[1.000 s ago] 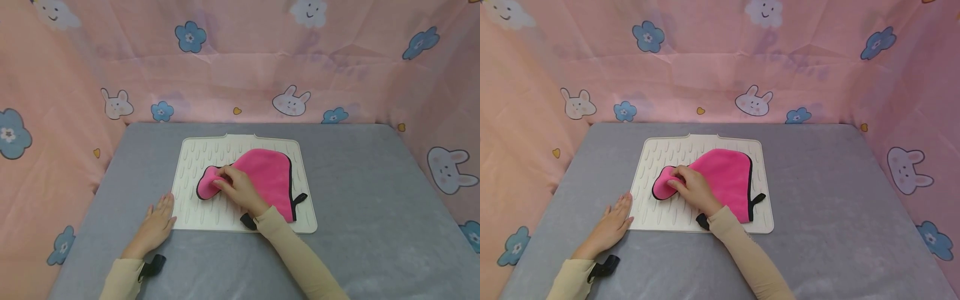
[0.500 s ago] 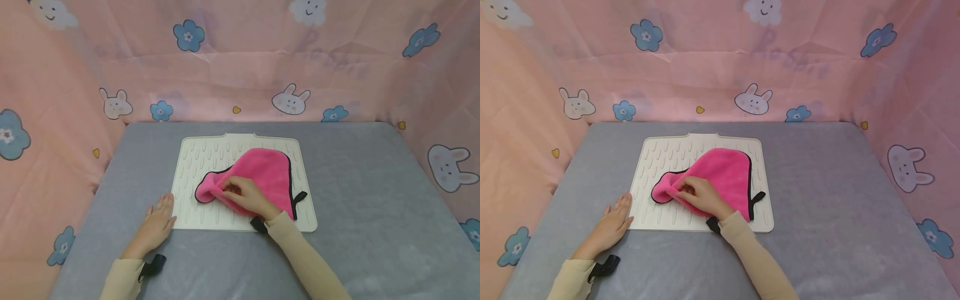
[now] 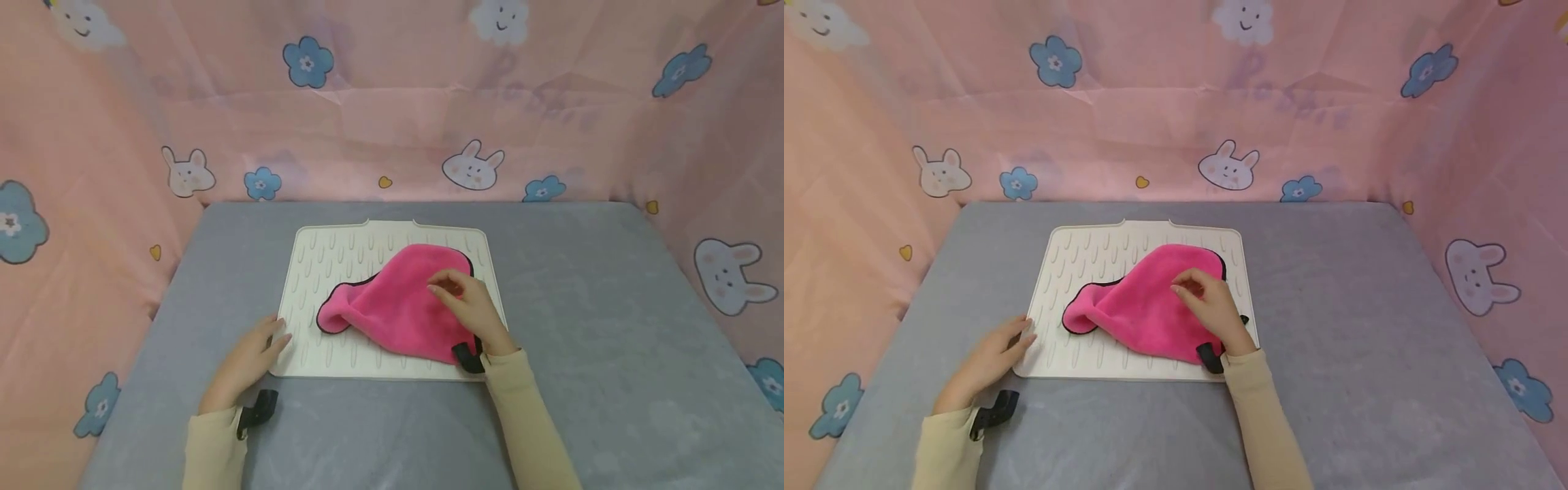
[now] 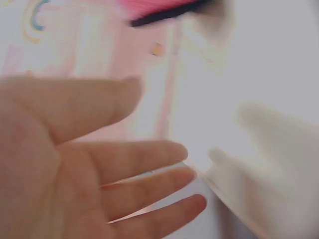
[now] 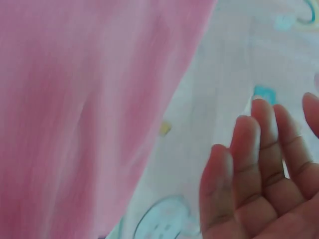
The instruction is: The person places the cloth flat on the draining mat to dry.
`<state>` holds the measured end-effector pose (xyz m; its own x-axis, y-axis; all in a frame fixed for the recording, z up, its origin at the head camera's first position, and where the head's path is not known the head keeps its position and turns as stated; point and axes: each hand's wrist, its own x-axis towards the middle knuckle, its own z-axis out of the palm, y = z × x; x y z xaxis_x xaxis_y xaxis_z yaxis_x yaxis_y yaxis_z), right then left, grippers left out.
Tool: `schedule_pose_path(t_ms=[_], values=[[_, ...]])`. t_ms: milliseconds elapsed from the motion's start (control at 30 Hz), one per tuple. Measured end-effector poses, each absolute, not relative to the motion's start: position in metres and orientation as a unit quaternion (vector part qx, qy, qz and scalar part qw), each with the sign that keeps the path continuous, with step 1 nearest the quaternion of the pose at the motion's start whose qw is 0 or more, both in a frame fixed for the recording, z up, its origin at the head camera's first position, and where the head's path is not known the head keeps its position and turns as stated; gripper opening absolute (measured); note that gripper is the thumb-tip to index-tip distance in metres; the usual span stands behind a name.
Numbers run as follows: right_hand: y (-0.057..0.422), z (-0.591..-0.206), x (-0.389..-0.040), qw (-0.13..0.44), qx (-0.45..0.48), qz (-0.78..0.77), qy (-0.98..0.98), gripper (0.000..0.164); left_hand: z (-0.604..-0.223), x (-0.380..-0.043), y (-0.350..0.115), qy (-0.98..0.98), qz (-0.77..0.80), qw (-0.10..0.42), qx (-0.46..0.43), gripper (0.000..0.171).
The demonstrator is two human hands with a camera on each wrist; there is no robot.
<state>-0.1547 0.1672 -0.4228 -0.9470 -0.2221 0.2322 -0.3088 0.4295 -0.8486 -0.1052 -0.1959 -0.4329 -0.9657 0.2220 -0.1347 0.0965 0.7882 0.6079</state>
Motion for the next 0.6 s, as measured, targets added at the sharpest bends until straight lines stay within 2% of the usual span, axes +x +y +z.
schedule_pose_path(t_ms=[167,367,600], values=[[0.2,-0.43,-0.164,0.036,0.101,0.516,-0.85,0.017,-0.418,-0.147,-0.173,0.921,0.366,0.094,0.09,0.043],[0.229,-0.436,-0.188,-0.001,0.045,0.505,-0.862,0.023,-0.427,-0.209,-0.152,0.886,0.404,0.188,0.127,0.034],[0.245,-0.449,-0.213,-0.042,-0.016,0.479,-0.877,0.027,-0.436,-0.233,-0.134,0.857,0.444,0.242,0.097,0.031]])
